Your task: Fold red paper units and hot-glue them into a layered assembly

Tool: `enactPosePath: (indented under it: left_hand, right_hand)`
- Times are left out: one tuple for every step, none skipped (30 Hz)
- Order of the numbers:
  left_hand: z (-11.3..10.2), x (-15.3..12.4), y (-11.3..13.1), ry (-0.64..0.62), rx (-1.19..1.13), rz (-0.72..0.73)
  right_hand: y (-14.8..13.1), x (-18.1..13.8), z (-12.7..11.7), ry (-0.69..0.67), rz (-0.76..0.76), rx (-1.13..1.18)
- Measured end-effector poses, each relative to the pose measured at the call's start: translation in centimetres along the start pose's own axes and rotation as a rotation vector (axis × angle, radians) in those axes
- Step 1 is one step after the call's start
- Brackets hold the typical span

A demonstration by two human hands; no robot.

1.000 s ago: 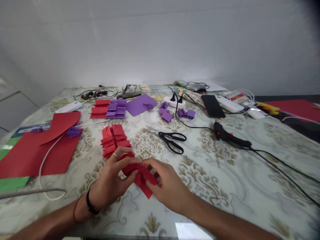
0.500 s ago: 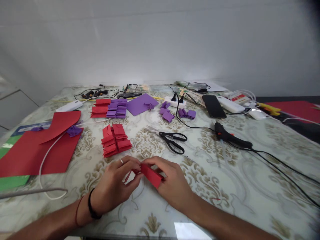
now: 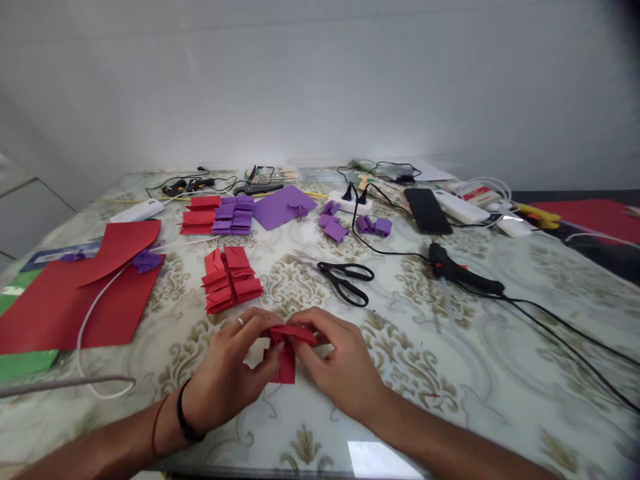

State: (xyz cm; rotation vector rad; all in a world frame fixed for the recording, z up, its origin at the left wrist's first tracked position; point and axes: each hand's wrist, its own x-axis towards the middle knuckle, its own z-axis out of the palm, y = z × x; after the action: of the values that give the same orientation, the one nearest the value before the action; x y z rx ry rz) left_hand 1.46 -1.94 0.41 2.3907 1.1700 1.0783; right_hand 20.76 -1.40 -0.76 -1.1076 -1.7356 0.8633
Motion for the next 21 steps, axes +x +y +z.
enactPosePath:
  left_hand:
    - [-0.1,0.1,0.0,0.008,-0.001,-0.005]
    - [-0.1,0.2,0.0,0.015,0.000,-0.007]
    - [-0.1,0.2,-0.1,0.020,0.003,-0.007]
    - [-0.1,0.2,-0.1,0.021,0.005,-0.005]
    - [0.0,0.1,-0.2,0.021,0.005,-0.002]
    - [0.1,0.0,-0.2,0.020,0.004,0.000]
    - [0.2,-0.1,-0.3,0.018,0.003,-0.001]
    - [0.3,-0.2,-0.3,0.015,-0.002,0.000]
    - [0.4,-0.3,-0.4,0.009,-0.009,0.000]
    - [0.4,-0.4,-0.4,0.002,-0.018,0.000]
    - [0.5,-0.4,-0.4,-0.004,-0.028,-0.002]
    - [0.5,-0.5,-0.4,-0.009,-0.040,-0.004]
    - [0.5,-0.5,-0.4,-0.017,-0.056,-0.013]
    - [0.5,-0.5,-0.4,-0.026,-0.078,-0.031]
    - [0.5,-0.4,-0.5,-0.038,-0.108,-0.067]
    - [0.4,-0.4,-0.5,-0.061,-0.156,-0.120]
    - [0.4,-0.3,-0.6,-0.093,-0.224,-0.186]
    - [0.3,-0.2,-0.7,-0.128,-0.311,-0.262]
    - [0.2,0.0,-0.8,-0.160,-0.410,-0.337]
    - [0.1,0.1,-0.9,-0.188,-0.510,-0.404]
    - [0.0,0.2,-1.1,-0.209,-0.599,-0.458]
  right_hand:
    - [-0.1,0.1,-0.1,-0.012,0.028,0.016]
    - [-0.1,0.2,-0.2,-0.022,0.045,0.031]
    - [-0.2,0.3,-0.3,-0.030,0.050,0.047]
    - [-0.2,0.4,-0.4,-0.036,0.047,0.062]
    - [-0.2,0.5,-0.5,-0.037,0.040,0.072]
    - [-0.3,0.6,-0.5,-0.032,0.030,0.071]
    - [-0.3,0.6,-0.5,-0.022,0.021,0.060]
    - [-0.3,0.6,-0.5,-0.006,0.011,0.045]
    - [-0.3,0.7,-0.4,0.009,0.003,0.029]
    - [-0.3,0.6,-0.4,0.020,-0.005,0.017]
    - [-0.3,0.6,-0.3,0.025,-0.012,0.010]
    - [-0.2,0.6,-0.3,0.029,-0.015,0.006]
    - [-0.2,0.6,-0.4,0.033,-0.010,0.003]
    - [-0.2,0.6,-0.4,0.043,-0.003,-0.003]
    - [-0.1,0.6,-0.6,0.058,-0.003,-0.014]
    - [0.0,0.7,-0.8,0.077,-0.018,-0.033]
    - [0.1,0.8,-1.1,0.092,-0.048,-0.058]
    - [0.3,1.0,-1.4,0.096,-0.097,-0.086]
    - [0.4,1.2,-1.7,0.082,-0.163,-0.115]
    - [0.5,1.3,-2.0,0.053,-0.235,-0.141]
    - [0.7,1.5,-2.2,0.016,-0.300,-0.160]
